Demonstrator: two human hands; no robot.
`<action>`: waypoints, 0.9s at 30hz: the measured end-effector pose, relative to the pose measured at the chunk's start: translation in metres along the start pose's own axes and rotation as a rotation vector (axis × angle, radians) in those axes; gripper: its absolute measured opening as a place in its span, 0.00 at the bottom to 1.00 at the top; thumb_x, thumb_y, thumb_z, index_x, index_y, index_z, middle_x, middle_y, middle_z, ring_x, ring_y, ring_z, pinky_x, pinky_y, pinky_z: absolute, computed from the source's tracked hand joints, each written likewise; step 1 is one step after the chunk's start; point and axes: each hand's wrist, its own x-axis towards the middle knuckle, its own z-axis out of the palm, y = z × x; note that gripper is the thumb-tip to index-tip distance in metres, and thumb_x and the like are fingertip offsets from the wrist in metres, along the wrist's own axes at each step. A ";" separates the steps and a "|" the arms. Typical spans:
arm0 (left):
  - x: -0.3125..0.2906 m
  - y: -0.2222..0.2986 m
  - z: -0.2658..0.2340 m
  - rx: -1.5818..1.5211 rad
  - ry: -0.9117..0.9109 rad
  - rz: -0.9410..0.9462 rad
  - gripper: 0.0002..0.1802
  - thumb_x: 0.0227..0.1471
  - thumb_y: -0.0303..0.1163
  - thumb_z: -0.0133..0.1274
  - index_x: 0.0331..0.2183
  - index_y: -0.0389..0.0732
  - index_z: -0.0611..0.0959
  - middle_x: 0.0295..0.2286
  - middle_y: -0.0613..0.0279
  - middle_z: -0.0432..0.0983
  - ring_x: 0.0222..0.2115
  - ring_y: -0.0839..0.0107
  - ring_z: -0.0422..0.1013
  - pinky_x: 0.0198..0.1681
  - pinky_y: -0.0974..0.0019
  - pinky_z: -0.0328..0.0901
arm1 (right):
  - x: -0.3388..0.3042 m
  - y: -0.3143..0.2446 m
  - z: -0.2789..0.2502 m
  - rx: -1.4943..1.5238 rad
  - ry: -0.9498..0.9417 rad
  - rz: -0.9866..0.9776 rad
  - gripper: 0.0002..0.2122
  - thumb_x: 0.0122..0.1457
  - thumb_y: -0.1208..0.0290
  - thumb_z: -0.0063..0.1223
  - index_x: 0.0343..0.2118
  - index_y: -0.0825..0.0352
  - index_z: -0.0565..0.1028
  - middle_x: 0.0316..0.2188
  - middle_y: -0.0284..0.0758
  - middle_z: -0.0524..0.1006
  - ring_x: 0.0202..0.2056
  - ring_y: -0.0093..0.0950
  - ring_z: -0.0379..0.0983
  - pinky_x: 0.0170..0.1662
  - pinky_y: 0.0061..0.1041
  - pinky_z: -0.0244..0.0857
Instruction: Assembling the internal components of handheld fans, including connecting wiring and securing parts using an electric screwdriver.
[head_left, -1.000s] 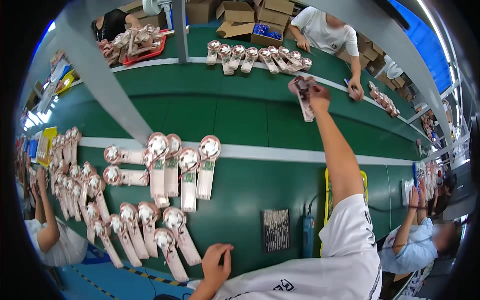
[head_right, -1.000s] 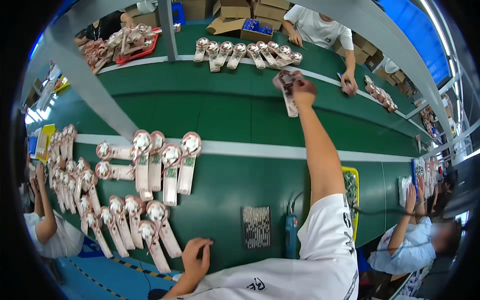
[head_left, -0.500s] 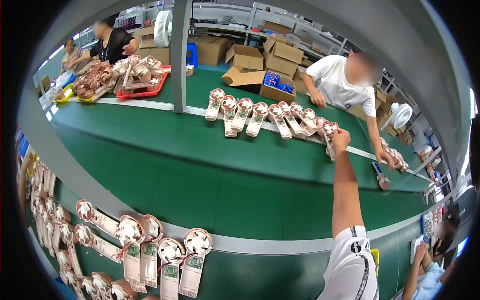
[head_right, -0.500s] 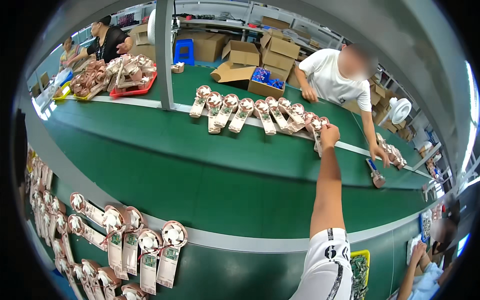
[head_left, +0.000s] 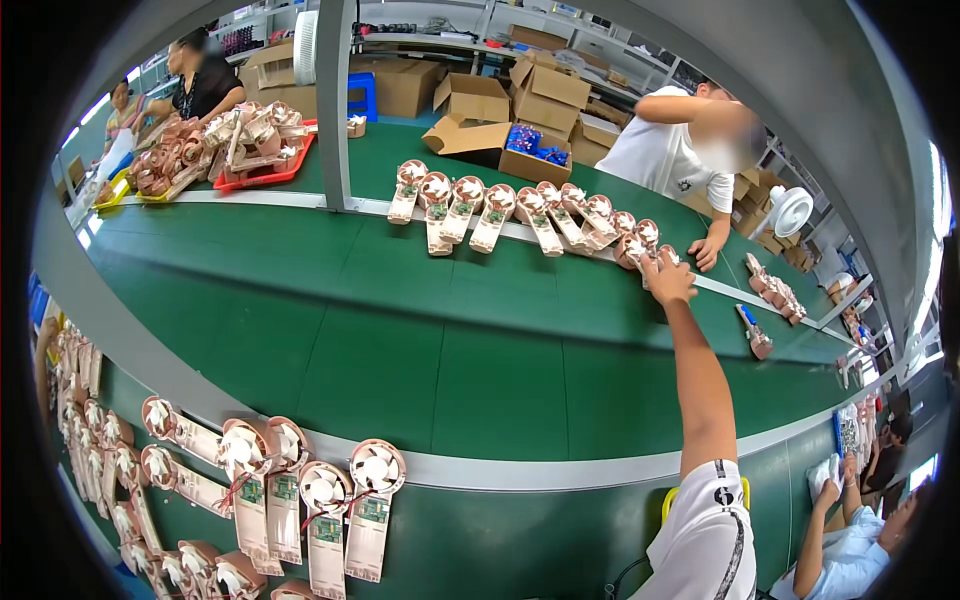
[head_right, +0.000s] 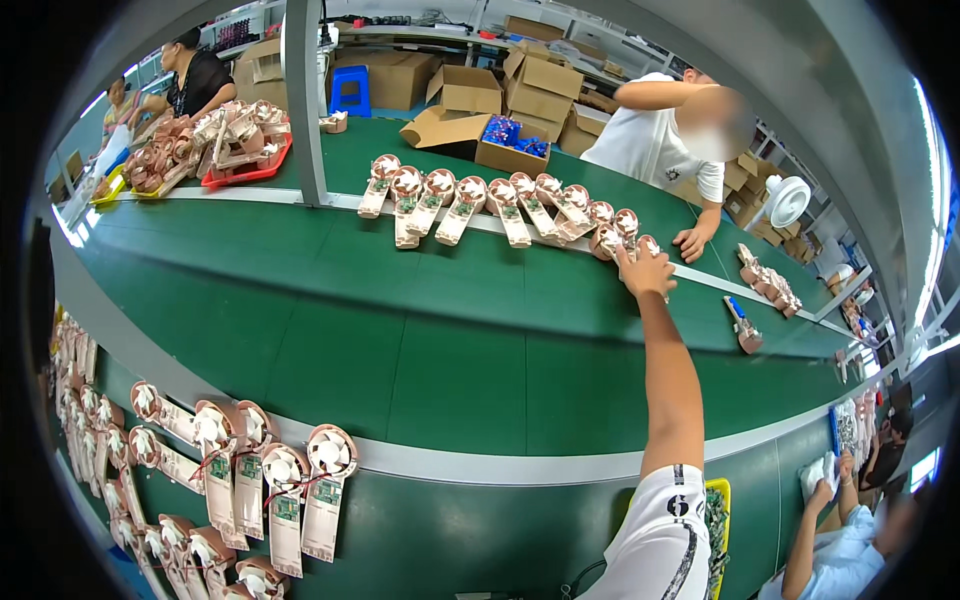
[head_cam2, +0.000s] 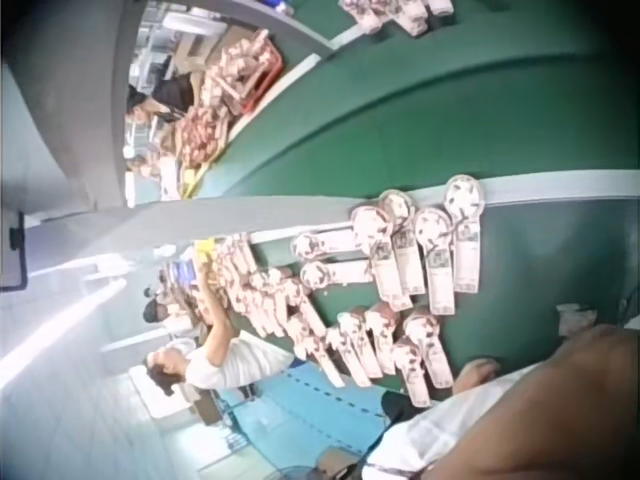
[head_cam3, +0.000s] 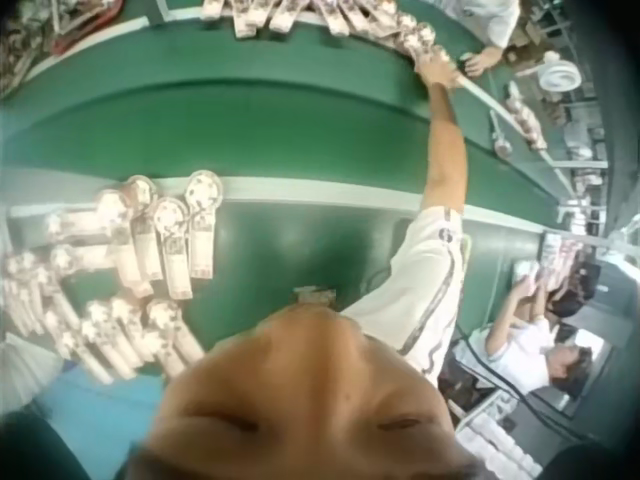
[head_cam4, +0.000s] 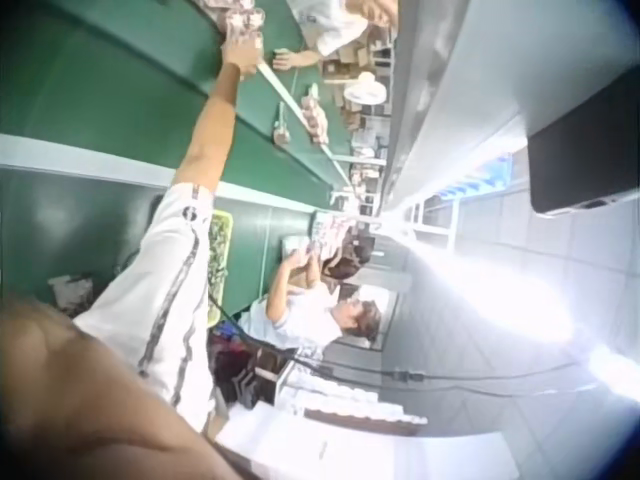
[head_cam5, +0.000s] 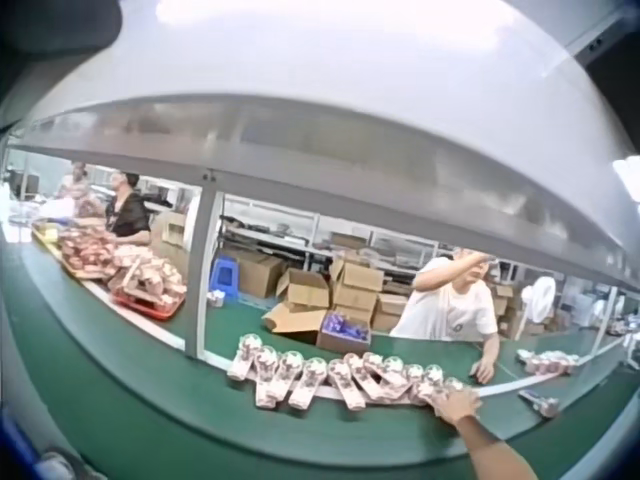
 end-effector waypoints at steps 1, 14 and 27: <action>-0.003 0.006 0.000 -0.044 0.122 0.010 0.13 0.47 0.29 0.56 0.38 0.40 0.81 0.38 0.53 0.76 0.40 0.54 0.72 0.42 0.60 0.67 | -0.001 0.002 0.004 0.041 -0.003 0.031 0.39 0.51 0.29 0.39 0.63 0.45 0.56 0.63 0.45 0.53 0.61 0.50 0.51 0.56 0.61 0.47; 0.012 -0.001 -0.009 -0.016 -0.011 0.006 0.11 0.48 0.28 0.54 0.36 0.36 0.81 0.37 0.48 0.76 0.39 0.52 0.72 0.42 0.58 0.67 | 0.053 0.053 0.059 0.393 0.293 -0.554 0.28 0.52 0.67 0.56 0.55 0.73 0.64 0.55 0.53 0.63 0.58 0.49 0.58 0.61 0.38 0.52; 0.019 0.045 -0.006 -0.106 0.689 0.353 0.11 0.41 0.22 0.58 0.33 0.40 0.81 0.26 0.54 0.76 0.31 0.60 0.74 0.35 0.62 0.70 | 0.060 0.056 0.072 0.387 0.656 -0.054 0.34 0.49 0.41 0.58 0.45 0.71 0.72 0.41 0.48 0.75 0.42 0.49 0.69 0.47 0.45 0.63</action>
